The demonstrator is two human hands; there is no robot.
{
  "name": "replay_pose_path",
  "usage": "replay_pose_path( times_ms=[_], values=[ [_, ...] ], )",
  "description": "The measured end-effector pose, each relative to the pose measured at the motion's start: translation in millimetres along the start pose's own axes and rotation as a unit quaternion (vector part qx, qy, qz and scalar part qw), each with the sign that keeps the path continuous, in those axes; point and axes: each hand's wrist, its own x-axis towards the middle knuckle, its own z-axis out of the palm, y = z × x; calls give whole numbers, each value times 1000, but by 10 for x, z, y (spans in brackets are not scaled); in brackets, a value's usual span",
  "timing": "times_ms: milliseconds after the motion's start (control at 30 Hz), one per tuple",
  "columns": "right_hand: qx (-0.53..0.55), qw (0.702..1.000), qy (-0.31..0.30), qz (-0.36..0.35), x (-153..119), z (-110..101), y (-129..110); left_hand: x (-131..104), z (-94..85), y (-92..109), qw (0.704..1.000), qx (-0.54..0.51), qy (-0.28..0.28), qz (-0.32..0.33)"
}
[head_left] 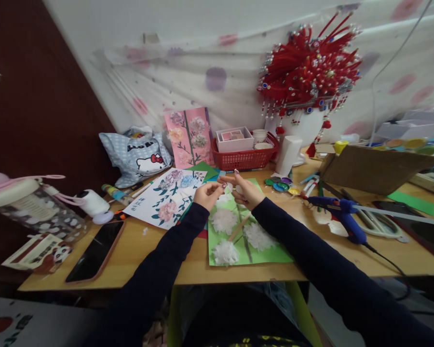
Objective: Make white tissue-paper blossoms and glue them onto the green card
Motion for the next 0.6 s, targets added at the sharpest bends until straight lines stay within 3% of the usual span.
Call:
replay_pose_path(
  times_ms=[100, 200, 400, 467, 600],
  values=[
    [-11, 1000, -21, -5, -49, 67, -7, -21, 14, -2, 998, -10, -45, -38],
    [-20, 999, -30, -8, -54, 85, 11, -7, -3, -30, 997, -23, -47, -57],
    [10, 996, 55, -68, -9, 2, 11, 26, -27, -14, 995, -73, 40, -53],
    [-1, 998, 37, -55, -5, -20, 10, 26, -31, 19, 994, -89, 50, -45],
    [-1, 1000, -8, -21, -20, -7, 28, -9, -24, 63, 996, -80, 19, -16]
  ],
)
